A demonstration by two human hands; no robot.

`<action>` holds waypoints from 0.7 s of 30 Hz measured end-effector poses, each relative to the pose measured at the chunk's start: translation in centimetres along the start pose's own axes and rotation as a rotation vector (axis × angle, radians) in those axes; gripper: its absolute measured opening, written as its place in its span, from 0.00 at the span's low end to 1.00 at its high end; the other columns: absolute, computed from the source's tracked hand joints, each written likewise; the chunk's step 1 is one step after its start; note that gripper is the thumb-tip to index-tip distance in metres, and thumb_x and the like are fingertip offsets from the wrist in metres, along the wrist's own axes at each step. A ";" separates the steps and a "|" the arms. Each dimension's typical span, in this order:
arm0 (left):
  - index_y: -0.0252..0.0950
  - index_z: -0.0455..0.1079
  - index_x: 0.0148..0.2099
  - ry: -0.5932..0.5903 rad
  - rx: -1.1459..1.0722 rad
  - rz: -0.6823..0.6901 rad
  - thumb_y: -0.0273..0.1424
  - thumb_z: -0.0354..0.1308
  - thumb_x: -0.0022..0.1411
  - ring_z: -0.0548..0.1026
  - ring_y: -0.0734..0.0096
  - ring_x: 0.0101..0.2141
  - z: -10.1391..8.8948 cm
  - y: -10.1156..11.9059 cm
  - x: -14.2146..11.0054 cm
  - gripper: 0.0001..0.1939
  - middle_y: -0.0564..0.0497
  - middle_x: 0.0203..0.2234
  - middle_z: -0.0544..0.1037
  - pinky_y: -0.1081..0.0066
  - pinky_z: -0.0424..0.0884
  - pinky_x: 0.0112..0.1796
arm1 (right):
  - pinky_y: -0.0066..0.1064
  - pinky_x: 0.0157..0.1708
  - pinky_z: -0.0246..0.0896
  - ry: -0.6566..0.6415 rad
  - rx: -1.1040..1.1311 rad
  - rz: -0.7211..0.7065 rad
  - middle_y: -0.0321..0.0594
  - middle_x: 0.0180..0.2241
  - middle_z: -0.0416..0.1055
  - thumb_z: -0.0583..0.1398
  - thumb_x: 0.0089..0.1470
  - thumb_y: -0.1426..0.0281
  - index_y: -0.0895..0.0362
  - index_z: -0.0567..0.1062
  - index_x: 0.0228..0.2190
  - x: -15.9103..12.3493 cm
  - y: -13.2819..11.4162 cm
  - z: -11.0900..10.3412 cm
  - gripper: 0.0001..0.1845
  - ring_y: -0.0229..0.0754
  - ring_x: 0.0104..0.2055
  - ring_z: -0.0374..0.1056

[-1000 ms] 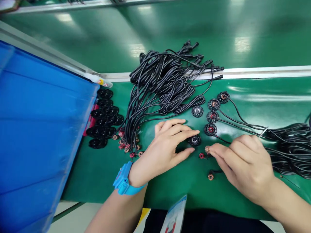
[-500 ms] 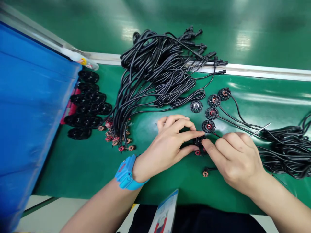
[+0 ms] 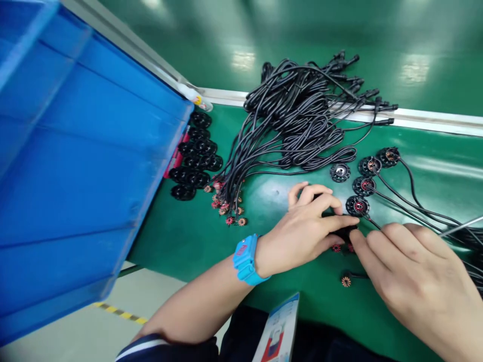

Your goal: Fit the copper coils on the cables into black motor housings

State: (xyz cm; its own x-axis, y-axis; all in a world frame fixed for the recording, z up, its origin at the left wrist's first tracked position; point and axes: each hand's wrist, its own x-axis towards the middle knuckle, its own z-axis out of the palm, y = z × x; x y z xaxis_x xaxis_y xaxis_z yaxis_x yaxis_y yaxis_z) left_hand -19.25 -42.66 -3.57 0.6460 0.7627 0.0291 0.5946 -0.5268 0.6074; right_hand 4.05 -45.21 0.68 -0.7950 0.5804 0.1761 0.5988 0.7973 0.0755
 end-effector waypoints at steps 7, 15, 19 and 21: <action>0.46 0.76 0.60 0.013 -0.020 -0.006 0.29 0.67 0.68 0.65 0.51 0.61 0.2 -0.1 0.0 0.19 0.49 0.49 0.78 0.38 0.47 0.64 | 0.40 0.35 0.48 -0.032 0.052 -0.005 0.41 0.27 0.64 0.51 0.66 0.82 0.64 0.79 0.39 1.6 0.2 -0.8 0.16 0.46 0.34 0.57; 0.45 0.76 0.60 0.016 -0.047 0.002 0.28 0.68 0.67 0.66 0.49 0.61 0.1 -0.1 0.1 0.20 0.49 0.48 0.79 0.36 0.49 0.64 | 0.39 0.35 0.45 -0.091 0.065 0.038 0.39 0.26 0.61 0.53 0.69 0.78 0.58 0.77 0.38 2.3 0.5 -1.5 0.14 0.44 0.32 0.55; 0.44 0.76 0.59 0.012 -0.065 -0.002 0.27 0.66 0.68 0.66 0.49 0.62 0.2 0.2 0.1 0.19 0.49 0.49 0.80 0.36 0.47 0.65 | 0.40 0.36 0.46 -0.124 0.070 0.037 0.40 0.27 0.64 0.53 0.65 0.80 0.58 0.77 0.36 2.4 0.1 -1.5 0.13 0.45 0.33 0.56; 0.44 0.76 0.59 0.008 -0.076 0.000 0.26 0.64 0.70 0.66 0.50 0.62 0.2 0.3 0.0 0.17 0.49 0.49 0.81 0.36 0.45 0.66 | 0.40 0.36 0.47 -0.144 0.068 0.035 0.41 0.27 0.65 0.54 0.63 0.81 0.58 0.76 0.34 2.6 -0.2 -1.6 0.13 0.46 0.33 0.58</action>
State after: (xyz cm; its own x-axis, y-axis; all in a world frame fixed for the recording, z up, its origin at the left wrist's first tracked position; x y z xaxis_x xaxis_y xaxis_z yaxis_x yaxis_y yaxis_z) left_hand -18.95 -42.85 -3.61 0.6424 0.7656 0.0351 0.5564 -0.4974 0.6656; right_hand 2.05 -44.10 2.65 -0.7820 0.6223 0.0343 0.6228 0.7824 0.0041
